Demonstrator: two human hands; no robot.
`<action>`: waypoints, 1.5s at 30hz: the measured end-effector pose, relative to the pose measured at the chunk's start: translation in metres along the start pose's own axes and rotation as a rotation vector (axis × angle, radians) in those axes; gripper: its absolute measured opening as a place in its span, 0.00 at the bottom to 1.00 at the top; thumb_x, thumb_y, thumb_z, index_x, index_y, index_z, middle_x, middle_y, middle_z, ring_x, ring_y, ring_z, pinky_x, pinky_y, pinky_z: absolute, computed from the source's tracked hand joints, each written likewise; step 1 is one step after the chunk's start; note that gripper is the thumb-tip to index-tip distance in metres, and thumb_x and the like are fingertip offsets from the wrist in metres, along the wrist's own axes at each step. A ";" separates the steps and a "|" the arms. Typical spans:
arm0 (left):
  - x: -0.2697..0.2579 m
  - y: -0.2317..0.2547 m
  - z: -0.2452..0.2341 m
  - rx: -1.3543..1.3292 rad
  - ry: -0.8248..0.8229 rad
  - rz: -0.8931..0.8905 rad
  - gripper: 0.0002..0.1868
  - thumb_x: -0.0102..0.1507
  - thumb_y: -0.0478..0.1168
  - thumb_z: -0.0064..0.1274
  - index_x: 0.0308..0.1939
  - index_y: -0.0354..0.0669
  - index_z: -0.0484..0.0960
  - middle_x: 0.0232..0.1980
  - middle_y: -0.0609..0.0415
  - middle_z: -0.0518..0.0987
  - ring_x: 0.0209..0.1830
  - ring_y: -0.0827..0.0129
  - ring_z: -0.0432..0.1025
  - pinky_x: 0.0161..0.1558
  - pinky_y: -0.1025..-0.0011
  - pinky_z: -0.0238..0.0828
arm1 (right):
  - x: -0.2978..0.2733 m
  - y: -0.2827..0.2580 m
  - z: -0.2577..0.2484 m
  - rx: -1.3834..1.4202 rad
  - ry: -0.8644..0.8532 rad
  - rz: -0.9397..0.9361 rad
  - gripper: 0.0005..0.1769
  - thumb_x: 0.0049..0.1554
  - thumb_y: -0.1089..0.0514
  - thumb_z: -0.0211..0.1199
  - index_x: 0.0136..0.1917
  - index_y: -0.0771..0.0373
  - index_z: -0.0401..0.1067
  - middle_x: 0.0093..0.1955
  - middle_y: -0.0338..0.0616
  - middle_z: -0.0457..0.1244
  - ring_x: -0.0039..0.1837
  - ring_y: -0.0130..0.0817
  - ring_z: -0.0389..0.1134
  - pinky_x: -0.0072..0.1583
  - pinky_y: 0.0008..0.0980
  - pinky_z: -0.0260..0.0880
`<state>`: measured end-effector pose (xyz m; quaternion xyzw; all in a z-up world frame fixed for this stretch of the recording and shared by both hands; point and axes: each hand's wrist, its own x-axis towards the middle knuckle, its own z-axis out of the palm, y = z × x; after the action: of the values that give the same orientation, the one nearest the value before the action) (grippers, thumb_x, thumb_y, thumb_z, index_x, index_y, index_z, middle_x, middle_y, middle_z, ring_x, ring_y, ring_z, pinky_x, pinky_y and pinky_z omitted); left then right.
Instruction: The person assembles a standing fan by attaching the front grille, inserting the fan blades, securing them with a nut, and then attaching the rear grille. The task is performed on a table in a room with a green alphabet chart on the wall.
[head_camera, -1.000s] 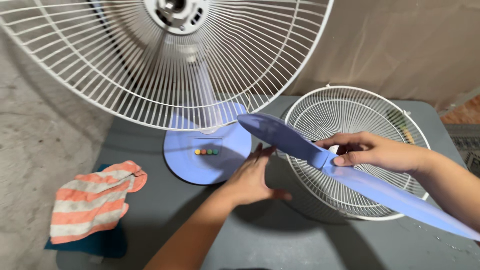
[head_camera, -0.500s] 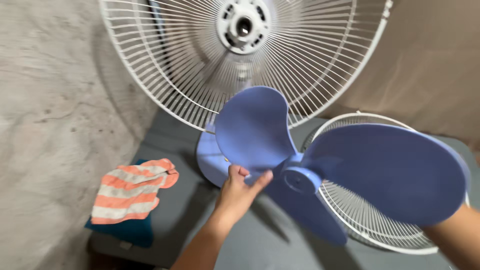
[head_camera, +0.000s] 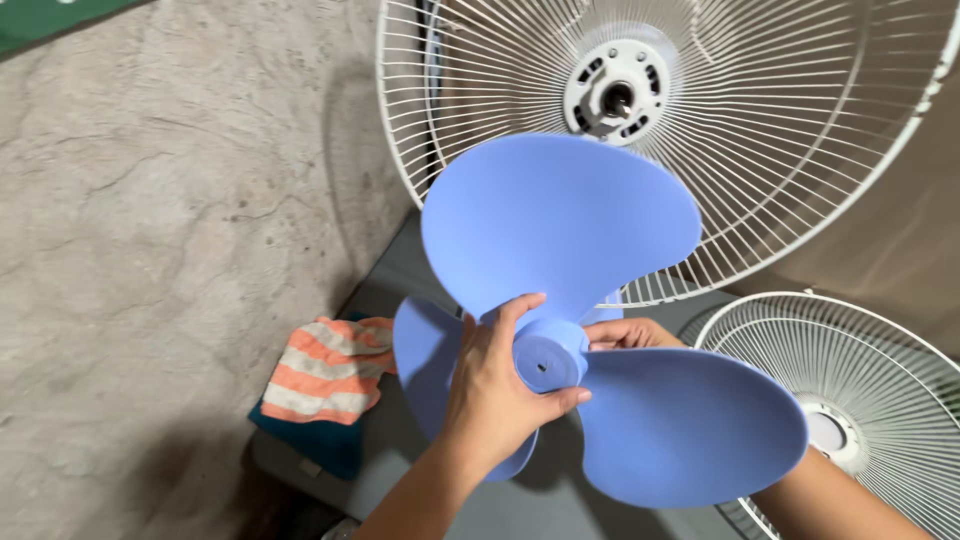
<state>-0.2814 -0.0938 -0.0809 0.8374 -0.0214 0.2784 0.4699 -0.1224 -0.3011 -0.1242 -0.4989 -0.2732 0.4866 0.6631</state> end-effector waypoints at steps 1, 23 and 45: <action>0.002 -0.001 -0.003 0.012 0.004 0.014 0.52 0.42 0.48 0.78 0.67 0.49 0.68 0.56 0.42 0.79 0.61 0.47 0.73 0.74 0.47 0.49 | 0.002 -0.004 0.002 0.032 0.009 0.011 0.24 0.59 0.61 0.65 0.68 0.71 0.70 0.56 0.49 0.72 0.51 0.28 0.75 0.51 0.27 0.76; 0.040 -0.093 -0.039 -1.542 0.072 -0.450 0.35 0.59 0.45 0.62 0.68 0.45 0.68 0.54 0.45 0.80 0.54 0.57 0.76 0.56 0.62 0.74 | 0.044 -0.057 0.047 -0.597 0.409 -0.343 0.16 0.61 0.59 0.60 0.58 0.68 0.78 0.53 0.45 0.71 0.56 0.31 0.72 0.59 0.33 0.71; 0.123 -0.016 -0.057 0.474 0.233 0.373 0.40 0.44 0.57 0.71 0.58 0.50 0.79 0.40 0.51 0.83 0.44 0.57 0.76 0.67 0.42 0.55 | 0.036 -0.197 -0.012 -0.859 0.689 -0.441 0.17 0.59 0.62 0.62 0.62 0.62 0.76 0.57 0.42 0.72 0.56 0.29 0.73 0.59 0.31 0.75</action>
<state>-0.1987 -0.0115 -0.0102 0.8677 -0.0551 0.4509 0.2018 -0.0254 -0.2787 0.0498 -0.7835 -0.3118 -0.0068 0.5375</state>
